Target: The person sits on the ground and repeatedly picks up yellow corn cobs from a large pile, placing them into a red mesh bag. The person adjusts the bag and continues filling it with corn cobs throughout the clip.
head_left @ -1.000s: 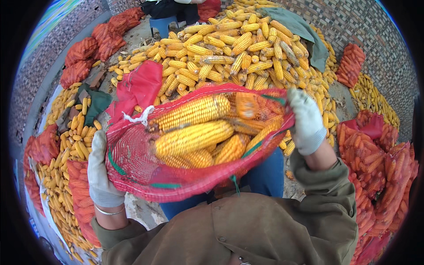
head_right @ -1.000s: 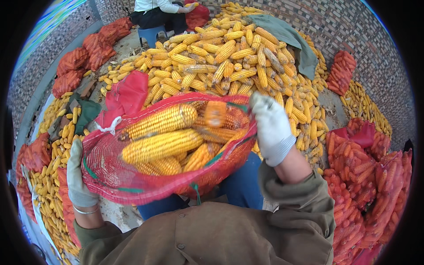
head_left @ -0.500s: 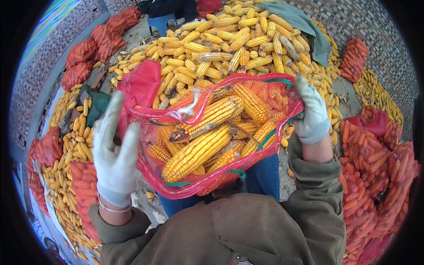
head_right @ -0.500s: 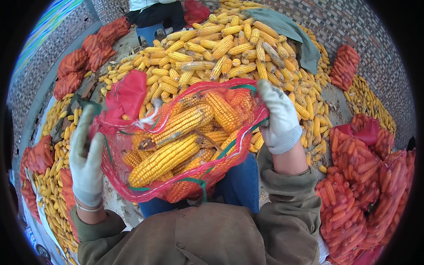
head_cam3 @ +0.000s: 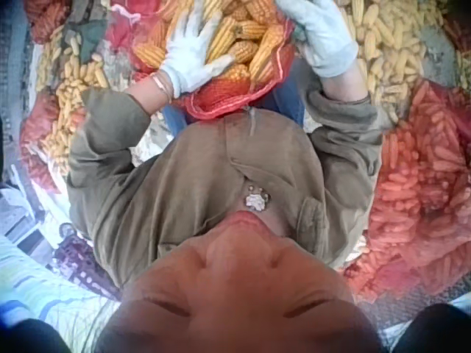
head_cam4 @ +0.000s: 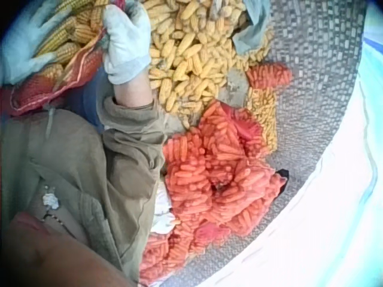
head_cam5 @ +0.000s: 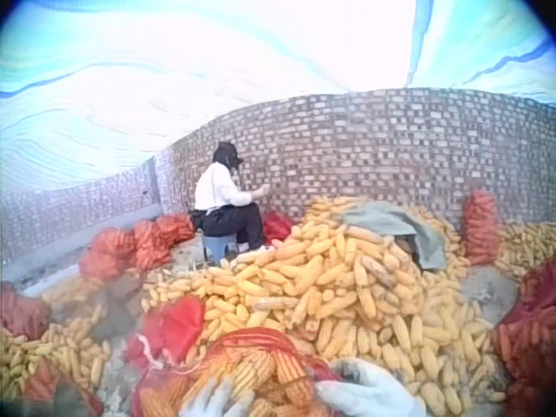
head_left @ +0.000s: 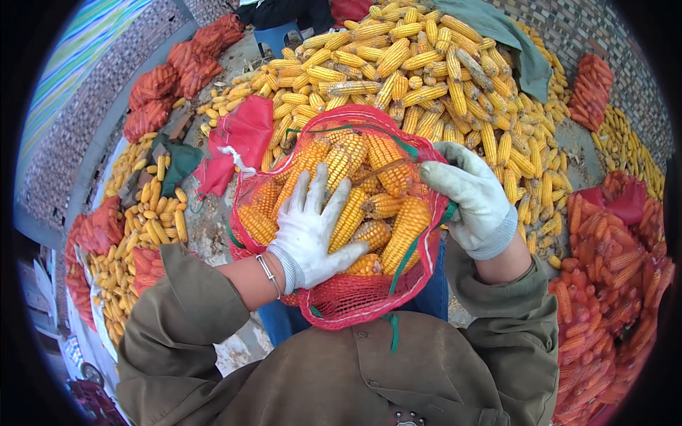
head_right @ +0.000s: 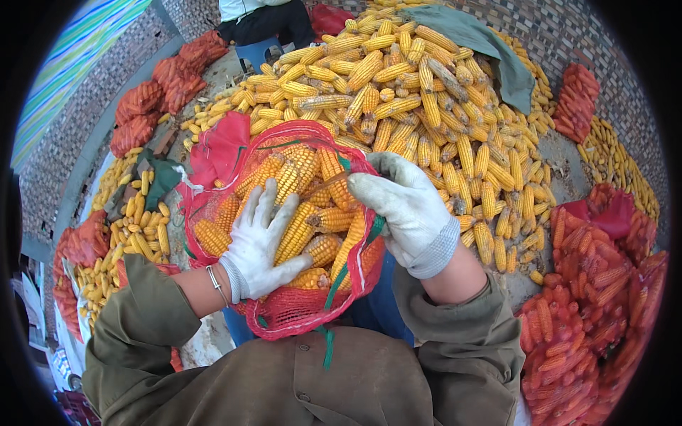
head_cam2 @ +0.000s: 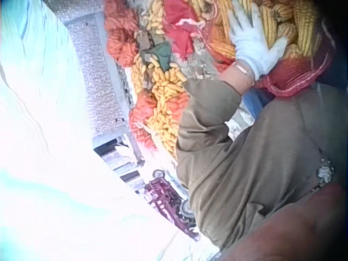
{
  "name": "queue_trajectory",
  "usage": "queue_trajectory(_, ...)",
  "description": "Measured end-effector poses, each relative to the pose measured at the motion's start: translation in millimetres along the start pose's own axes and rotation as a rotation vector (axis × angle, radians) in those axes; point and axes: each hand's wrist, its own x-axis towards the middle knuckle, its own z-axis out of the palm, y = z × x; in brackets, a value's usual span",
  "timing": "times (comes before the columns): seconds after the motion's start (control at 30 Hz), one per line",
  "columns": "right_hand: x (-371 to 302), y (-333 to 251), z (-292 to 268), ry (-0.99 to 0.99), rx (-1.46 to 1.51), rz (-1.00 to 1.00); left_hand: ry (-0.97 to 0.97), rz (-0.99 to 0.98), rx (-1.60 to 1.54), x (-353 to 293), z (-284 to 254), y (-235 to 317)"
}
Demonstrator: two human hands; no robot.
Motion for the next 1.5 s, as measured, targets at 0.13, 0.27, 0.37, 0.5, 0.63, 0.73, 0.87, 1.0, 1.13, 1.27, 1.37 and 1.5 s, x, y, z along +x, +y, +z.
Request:
queue_trajectory(0.13,-3.3,-7.8,-5.7,-0.019,0.009,-0.008,0.197,0.04,-0.088,14.2,-8.0,-3.0)
queue_trajectory(0.27,-7.4,-13.6,-22.1,-0.008,-0.003,0.02,0.26,0.163,0.007,60.9,-19.1,-2.7)
queue_trajectory(0.37,-10.5,-4.7,-37.8,0.056,0.043,0.011,0.088,0.152,0.13,86.6,-28.1,8.7)
queue_trajectory(0.5,-31.7,1.1,-94.4,0.129,0.105,-0.148,0.253,0.305,0.06,88.4,-22.9,3.1)
queue_trajectory(0.63,-75.0,74.4,-238.2,0.699,0.206,-0.222,0.591,0.284,-0.258,65.2,-89.0,-26.7)
queue_trajectory(0.73,-88.9,183.9,-332.5,1.06,0.473,-0.108,1.079,-0.528,-0.424,-52.1,-170.1,-190.7)
queue_trajectory(0.87,-108.5,318.2,-415.1,1.229,0.285,0.286,0.55,-0.929,-0.274,-225.6,-95.7,-370.8)
queue_trajectory(1.0,-53.6,347.0,-419.2,1.136,-0.916,0.537,0.754,-1.262,-1.467,-182.2,6.8,-215.9)
queue_trajectory(1.13,16.6,313.1,-375.7,1.045,-1.191,0.775,0.608,-1.16,-1.231,-140.5,24.2,-109.6)
queue_trajectory(1.27,20.9,299.6,-377.1,1.006,-0.839,1.003,0.466,-1.01,-0.89,-122.9,17.2,-81.3)
queue_trajectory(1.37,4.1,322.5,-391.3,0.491,-1.069,1.043,0.089,-0.634,-0.105,-136.5,4.2,-92.1)
queue_trajectory(1.5,-6.6,262.2,-354.1,0.65,-1.449,0.79,0.637,-1.158,-0.958,-99.7,18.9,-72.5)
